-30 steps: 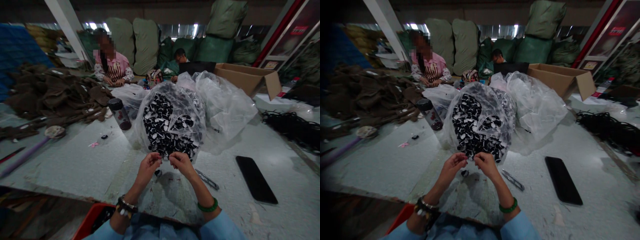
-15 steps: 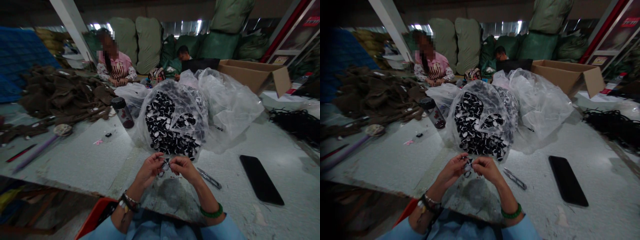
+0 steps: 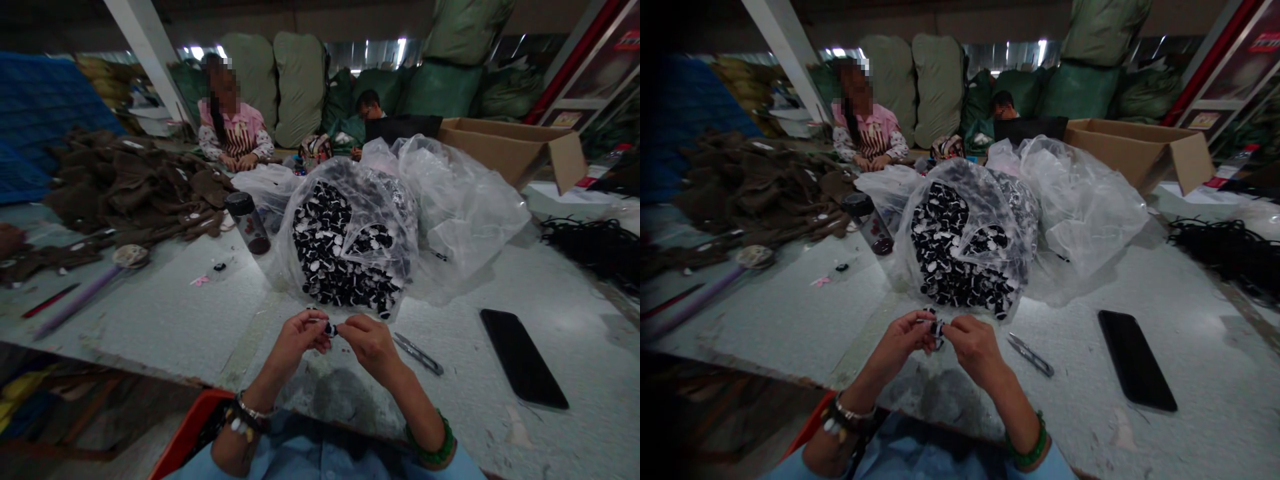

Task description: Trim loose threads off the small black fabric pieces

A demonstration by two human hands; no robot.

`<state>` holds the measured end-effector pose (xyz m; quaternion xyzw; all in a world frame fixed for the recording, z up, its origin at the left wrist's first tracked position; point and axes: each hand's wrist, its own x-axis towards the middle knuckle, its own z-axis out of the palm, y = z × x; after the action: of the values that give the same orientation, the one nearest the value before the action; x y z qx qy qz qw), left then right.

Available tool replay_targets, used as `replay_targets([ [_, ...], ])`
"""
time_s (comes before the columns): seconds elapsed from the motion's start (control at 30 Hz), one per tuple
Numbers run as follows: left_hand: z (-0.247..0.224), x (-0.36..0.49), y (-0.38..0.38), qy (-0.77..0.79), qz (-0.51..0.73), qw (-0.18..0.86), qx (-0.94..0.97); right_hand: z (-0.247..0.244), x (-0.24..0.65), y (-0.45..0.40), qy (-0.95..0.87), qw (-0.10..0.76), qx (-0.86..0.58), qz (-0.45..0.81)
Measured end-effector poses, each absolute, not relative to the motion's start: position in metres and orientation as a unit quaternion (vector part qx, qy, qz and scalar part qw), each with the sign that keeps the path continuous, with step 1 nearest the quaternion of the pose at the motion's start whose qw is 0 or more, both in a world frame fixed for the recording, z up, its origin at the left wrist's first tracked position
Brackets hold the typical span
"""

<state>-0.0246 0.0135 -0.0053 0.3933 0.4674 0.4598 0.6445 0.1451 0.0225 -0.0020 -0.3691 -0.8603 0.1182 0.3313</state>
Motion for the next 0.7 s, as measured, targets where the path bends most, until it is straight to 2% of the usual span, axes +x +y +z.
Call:
replay_targets([
  [0.13, -0.003, -0.018, 0.009, 0.468, 0.487, 0.625, 0.391, 0.0, 0.144, 0.018, -0.869, 0.314, -0.372, 0.088],
  [0.27, -0.004, -0.01, 0.005, 0.516, 0.517, 0.525, 0.437, 0.004, 0.14, 0.012, -0.814, 0.36, -0.433, 0.142],
  [0.33, -0.004, -0.006, 0.002, 0.546, 0.509, 0.476, 0.465, 0.005, 0.137, 0.01, -0.798, 0.353, -0.461, 0.164],
  [0.5, -0.004, -0.001, -0.007, 0.581, 0.439, 0.409, 0.549, 0.002, 0.129, 0.011, -0.803, 0.269, -0.509, 0.153],
  [0.63, -0.008, 0.003, -0.011, 0.595, 0.416, 0.349, 0.592, -0.003, 0.125, 0.01, -0.823, 0.188, -0.53, 0.084],
  [0.7, -0.009, 0.006, -0.011, 0.605, 0.421, 0.312, 0.599, -0.005, 0.122, 0.009, -0.812, 0.173, -0.556, 0.045],
])
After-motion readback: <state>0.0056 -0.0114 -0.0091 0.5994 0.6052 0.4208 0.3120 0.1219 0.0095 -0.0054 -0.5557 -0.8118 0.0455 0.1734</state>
